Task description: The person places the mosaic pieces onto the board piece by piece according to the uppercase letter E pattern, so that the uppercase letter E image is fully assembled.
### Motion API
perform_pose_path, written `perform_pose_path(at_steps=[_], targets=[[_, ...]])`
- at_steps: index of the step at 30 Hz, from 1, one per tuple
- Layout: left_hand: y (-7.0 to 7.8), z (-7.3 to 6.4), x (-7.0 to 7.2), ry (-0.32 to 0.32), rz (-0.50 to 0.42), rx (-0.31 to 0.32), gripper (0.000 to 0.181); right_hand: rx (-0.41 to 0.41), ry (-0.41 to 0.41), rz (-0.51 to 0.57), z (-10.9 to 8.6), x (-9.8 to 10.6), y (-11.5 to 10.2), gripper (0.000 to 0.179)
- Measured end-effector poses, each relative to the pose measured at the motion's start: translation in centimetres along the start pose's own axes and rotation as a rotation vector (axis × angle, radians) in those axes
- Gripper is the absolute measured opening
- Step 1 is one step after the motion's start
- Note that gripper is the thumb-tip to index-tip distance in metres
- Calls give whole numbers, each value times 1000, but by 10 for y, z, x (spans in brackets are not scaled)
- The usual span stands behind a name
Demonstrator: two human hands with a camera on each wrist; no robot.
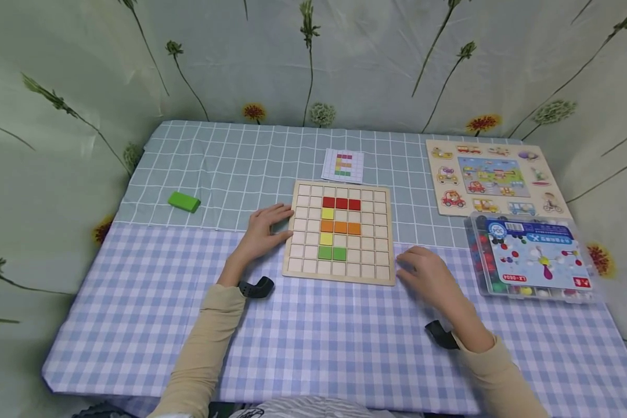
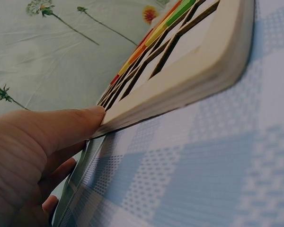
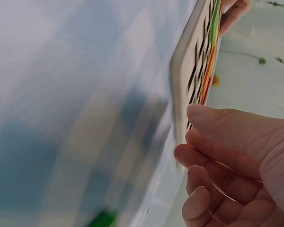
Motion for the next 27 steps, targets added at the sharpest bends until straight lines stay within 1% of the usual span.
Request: perform_pose_path(at_steps=[5, 11, 14, 18, 24, 27], targets=[[0, 0, 0, -5, -2, 3, 51, -62, -10, 0, -17, 5, 12, 20], [2, 1, -1, -13, -14, -1, 52, -136, -45, -6, -35, 8, 22, 22], [3, 2, -1, -9, -11, -5, 52, -134, -38, -22, -42, 11, 25, 22], [4, 3, 0, -4, -8, -10, 52, -119, -7, -43, -49, 15, 29, 21], [3, 3, 1, -1, -4, -7, 52, -165, -24, -43, -55, 17, 34, 22], [3, 2, 2, 4, -6, -6, 51, -166, -20, -47, -57, 18, 35, 22]])
Point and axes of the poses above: each hand's wrist, its own z-axis towards the middle knuckle, its own x-axis out of the back of the hand, y = z × x, the point moved 5 cm from there along z, towards the middle knuckle, and after that the axes turned 15 degrees about x, right-handed, at the moved point
